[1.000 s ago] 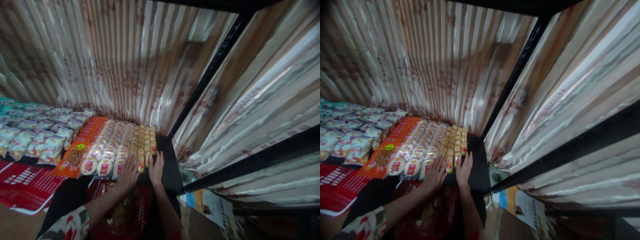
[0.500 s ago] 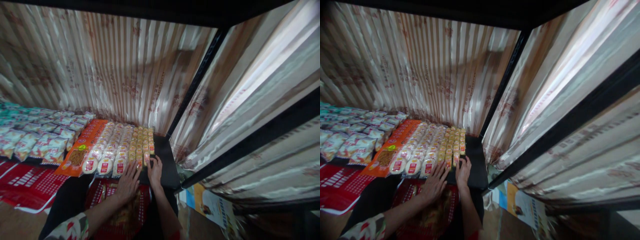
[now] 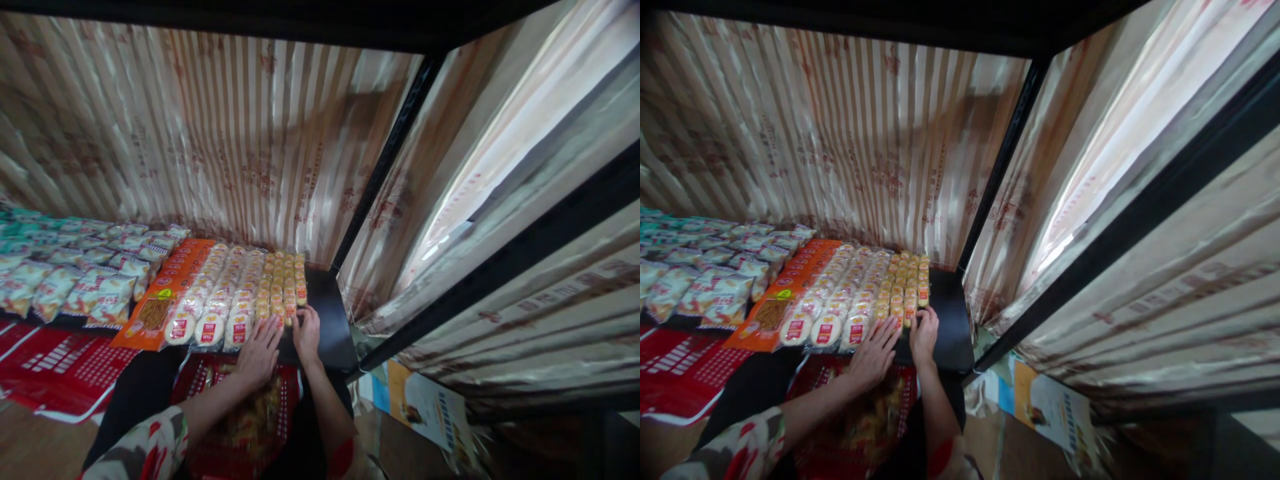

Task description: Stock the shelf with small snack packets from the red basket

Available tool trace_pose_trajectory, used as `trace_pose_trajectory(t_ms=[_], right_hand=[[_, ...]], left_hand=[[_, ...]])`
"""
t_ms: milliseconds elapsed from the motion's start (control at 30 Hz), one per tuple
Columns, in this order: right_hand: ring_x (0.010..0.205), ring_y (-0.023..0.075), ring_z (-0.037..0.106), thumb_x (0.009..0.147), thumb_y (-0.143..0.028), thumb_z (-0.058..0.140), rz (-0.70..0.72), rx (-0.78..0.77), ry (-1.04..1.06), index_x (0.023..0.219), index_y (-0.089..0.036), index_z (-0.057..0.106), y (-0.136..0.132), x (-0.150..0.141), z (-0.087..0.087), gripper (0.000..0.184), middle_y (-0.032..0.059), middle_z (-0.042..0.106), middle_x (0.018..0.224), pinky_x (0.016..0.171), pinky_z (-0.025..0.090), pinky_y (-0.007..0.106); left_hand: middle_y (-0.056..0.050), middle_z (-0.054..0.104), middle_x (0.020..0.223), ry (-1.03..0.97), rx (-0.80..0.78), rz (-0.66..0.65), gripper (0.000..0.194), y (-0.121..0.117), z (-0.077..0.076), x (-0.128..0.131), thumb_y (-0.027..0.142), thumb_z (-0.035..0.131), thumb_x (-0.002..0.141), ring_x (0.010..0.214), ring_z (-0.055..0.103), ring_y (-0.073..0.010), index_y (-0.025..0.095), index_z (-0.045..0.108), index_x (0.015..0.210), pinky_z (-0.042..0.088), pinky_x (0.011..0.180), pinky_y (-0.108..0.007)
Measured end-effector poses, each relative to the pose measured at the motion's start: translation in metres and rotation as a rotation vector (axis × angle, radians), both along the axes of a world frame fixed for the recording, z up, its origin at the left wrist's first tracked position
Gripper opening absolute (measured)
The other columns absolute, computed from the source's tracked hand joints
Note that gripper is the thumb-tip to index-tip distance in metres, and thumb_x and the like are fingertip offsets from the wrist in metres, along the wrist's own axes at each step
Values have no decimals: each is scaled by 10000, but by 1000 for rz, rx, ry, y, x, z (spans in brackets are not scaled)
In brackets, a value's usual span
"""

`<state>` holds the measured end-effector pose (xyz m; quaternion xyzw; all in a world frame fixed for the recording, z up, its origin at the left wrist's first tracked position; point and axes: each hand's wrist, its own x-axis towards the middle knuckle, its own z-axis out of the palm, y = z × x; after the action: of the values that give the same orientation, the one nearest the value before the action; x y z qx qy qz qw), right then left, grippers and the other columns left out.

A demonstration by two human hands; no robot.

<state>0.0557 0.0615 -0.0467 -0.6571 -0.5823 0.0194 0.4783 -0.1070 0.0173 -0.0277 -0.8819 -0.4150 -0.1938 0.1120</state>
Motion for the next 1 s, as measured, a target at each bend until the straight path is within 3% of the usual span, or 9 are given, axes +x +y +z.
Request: trace_pose_trajectory(t_ms=[333,567,800,1000], right_hand=[[1090,251,507,880,-371,457,0,-54,16,868,-168,579,-6,3,-2,237,157,554,1138,917,442,419],[1093,241,510,900,-436,420,8,-25,48,999,-144,592,-3,3,3,353,161,564,1146,932,446,423],[1254,257,440,933,-427,362,1,53,-21,1187,-131,553,9,1,9,434,180,524,1294,1011,407,482],[1363,236,336,951,-401,333,96,68,-106,1319,-111,466,24,-10,16,488,181,429,1423,1080,354,492]], left_hand=[[-99,338,1513,-33,47,52,563,1,6,-3,293,452,894,1423,244,-247,229,331,1441,246,1138,-467],[-136,229,1550,-60,31,125,614,12,8,-1,314,456,902,1440,180,-273,197,257,1470,224,1150,-479],[-160,194,1555,-143,42,174,632,30,7,4,337,468,896,1447,131,-296,171,255,1467,248,1140,-507],[-147,152,1567,-175,49,180,631,43,11,9,298,464,893,1447,133,-295,171,241,1470,277,1130,-503]])
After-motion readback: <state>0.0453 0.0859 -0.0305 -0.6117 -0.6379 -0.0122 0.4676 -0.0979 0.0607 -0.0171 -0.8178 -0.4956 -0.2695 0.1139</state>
